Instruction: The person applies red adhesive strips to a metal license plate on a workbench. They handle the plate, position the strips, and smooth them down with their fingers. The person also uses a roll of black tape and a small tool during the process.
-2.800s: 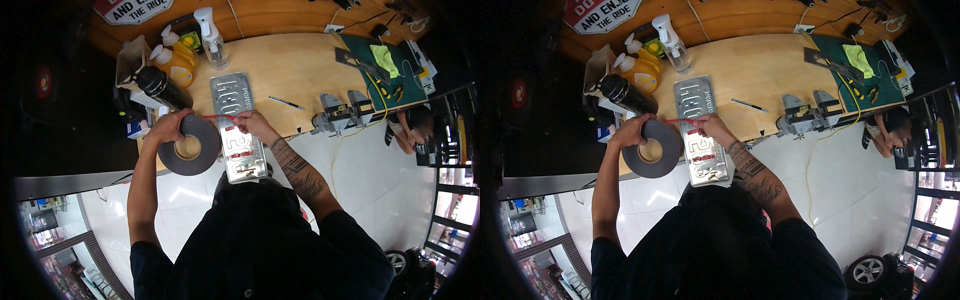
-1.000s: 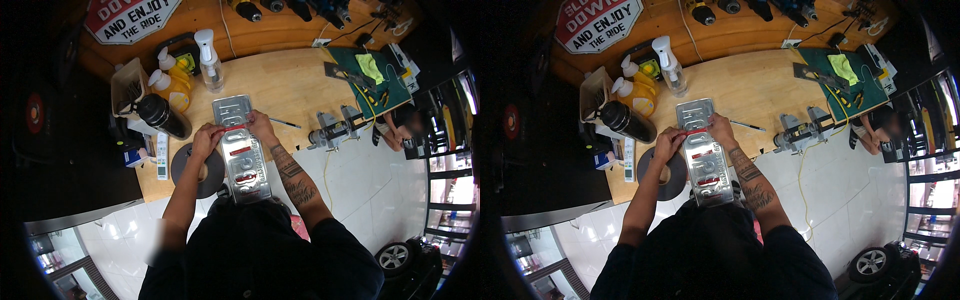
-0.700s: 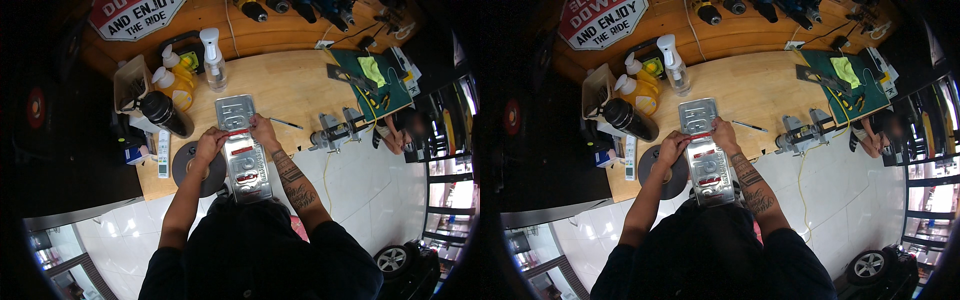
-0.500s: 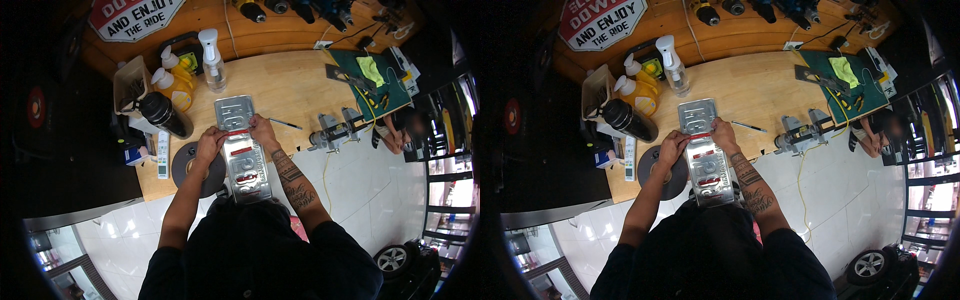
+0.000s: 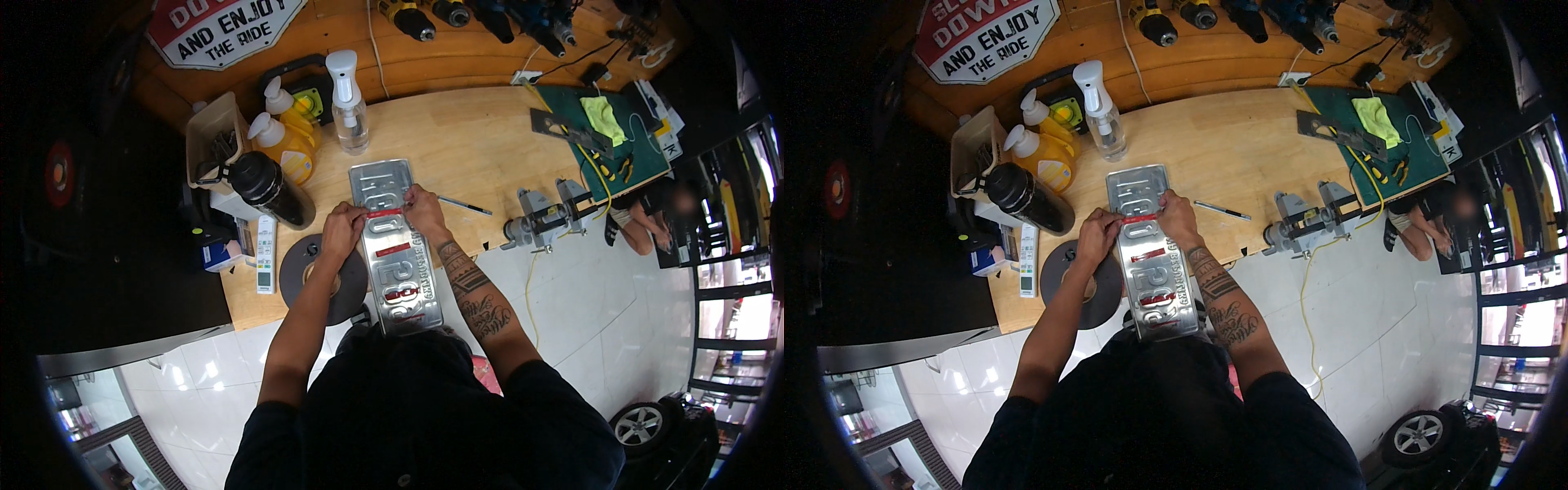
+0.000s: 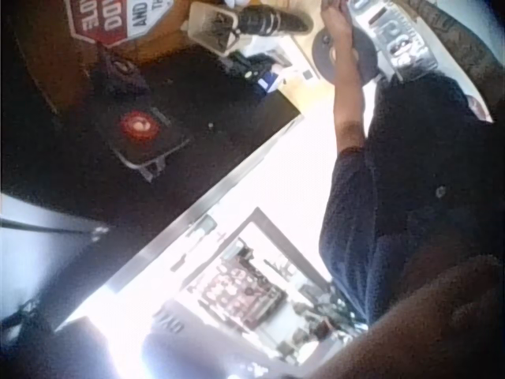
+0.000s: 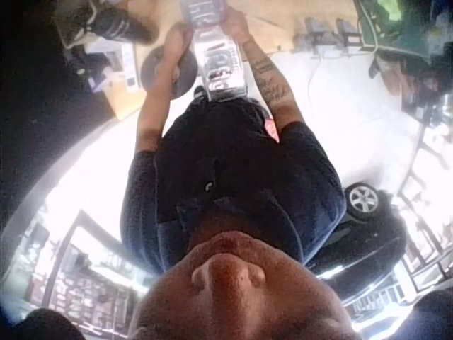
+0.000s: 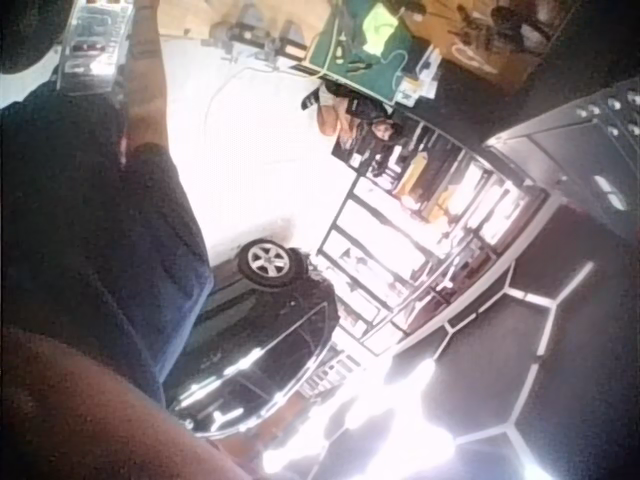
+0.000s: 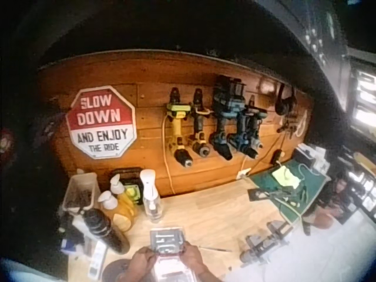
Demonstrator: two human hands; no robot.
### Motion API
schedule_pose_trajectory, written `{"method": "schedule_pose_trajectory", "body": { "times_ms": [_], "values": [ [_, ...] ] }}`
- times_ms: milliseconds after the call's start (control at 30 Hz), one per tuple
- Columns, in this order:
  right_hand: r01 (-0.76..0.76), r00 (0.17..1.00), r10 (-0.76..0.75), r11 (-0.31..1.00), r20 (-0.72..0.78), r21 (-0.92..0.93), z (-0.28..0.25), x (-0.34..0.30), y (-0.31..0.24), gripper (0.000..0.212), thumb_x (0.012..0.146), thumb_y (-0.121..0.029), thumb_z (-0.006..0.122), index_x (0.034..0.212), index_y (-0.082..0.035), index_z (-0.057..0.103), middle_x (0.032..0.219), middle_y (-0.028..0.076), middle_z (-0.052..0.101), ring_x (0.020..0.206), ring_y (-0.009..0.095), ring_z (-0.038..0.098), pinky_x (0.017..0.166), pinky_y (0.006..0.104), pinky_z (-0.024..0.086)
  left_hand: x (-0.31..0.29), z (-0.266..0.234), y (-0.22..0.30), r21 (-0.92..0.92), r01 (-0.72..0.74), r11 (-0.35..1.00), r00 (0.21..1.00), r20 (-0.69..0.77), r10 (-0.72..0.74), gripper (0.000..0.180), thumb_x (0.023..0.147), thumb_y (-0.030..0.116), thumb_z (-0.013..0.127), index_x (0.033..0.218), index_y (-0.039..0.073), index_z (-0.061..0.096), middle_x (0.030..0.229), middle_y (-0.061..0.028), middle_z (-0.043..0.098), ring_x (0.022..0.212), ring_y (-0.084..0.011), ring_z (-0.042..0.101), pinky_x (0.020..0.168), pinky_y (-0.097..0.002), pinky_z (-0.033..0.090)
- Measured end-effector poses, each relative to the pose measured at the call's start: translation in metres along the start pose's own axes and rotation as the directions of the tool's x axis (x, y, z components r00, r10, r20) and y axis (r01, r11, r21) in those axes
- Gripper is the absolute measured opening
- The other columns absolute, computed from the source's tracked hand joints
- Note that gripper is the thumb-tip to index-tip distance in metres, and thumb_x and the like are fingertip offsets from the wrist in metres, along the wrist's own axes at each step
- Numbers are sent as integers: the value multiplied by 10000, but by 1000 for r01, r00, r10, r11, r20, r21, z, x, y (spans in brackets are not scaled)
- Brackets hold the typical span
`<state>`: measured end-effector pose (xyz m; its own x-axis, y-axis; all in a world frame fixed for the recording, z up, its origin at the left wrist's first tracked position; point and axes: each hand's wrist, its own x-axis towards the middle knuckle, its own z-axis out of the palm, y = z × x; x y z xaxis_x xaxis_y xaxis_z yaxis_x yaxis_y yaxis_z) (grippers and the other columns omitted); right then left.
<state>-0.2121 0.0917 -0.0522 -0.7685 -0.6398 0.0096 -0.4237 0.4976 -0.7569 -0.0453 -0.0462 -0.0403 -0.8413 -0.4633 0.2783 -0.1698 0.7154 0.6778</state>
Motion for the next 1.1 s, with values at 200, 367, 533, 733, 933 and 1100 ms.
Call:
{"method": "schedule_pose_trajectory", "body": {
  "times_ms": [200, 367, 533, 733, 933, 1100],
  "values": [
    [1, 1000, -1, 999, 1, -48, 4, -1, -2, 175, 724, -51, 687, 876, 1, 619, 836, 198, 679, 816, 352, 674, 732, 399, 538, -2, -1, -2, 5, 39, 999, 999, 25, -39, 166, 828, 69, 658, 979, 40, 722, 863, -177, 640, 798, -334, 635, 736, -397, 508],
    [-72, 996, 77, 992, 50, -104, 6, 0, 1, 384, 700, -116, 751, 1003, 34, 569, 898, 232, 664, 900, 398, 648, 784, 442, 529, 1, 4, -9, 19, 56, 998, 998, 1, -56, 163, 812, 90, 669, 955, 19, 702, 896, -191, 643, 818, -349, 633, 754, -411, 506],
    [33, 992, -50, 989, -119, -144, 23, 6, 39, 593, 690, -179, 742, 1131, 103, 464, 945, 290, 645, 878, 449, 639, 758, 485, 541, 13, 13, -12, -101, 190, 977, 981, 56, -185, 340, 801, 126, 687, 1103, -19, 623, 841, -206, 653, 741, -313, 643, 705, -400, 508],
    [-205, 978, 206, 977, 21, -51, 7, 10, 2, 277, 815, -92, 512, 1037, 68, 557, 949, 302, 645, 920, 442, 640, 797, 481, 529, 19, -2, -7, 26, 282, 959, 959, 1, -283, 409, 753, 124, 749, 1108, -37, 623, 705, -167, 659, 636, -268, 654, 628, -389, 509],
    [-101, 993, 97, 993, -74, -56, 10, 5, 10, 236, 845, -101, 473, 989, 63, 562, 904, 289, 643, 877, 432, 644, 764, 480, 532, 37, 3, -22, 101, 321, 942, 930, 155, -333, 286, 746, 197, 776, 808, -59, 667, 641, -142, 622, 597, -223, 601, 599, -386, 466],
    [-152, 988, 151, 988, -44, -37, 0, -3, -6, 256, 828, -121, 497, 995, 63, 559, 905, 288, 645, 864, 428, 650, 761, 488, 532, 39, -4, -20, 75, 337, 939, 919, 191, -345, 286, 755, 180, 750, 711, -78, 635, 574, -88, 555, 557, -165, 509, 557, -355, 418]
  ]
}}
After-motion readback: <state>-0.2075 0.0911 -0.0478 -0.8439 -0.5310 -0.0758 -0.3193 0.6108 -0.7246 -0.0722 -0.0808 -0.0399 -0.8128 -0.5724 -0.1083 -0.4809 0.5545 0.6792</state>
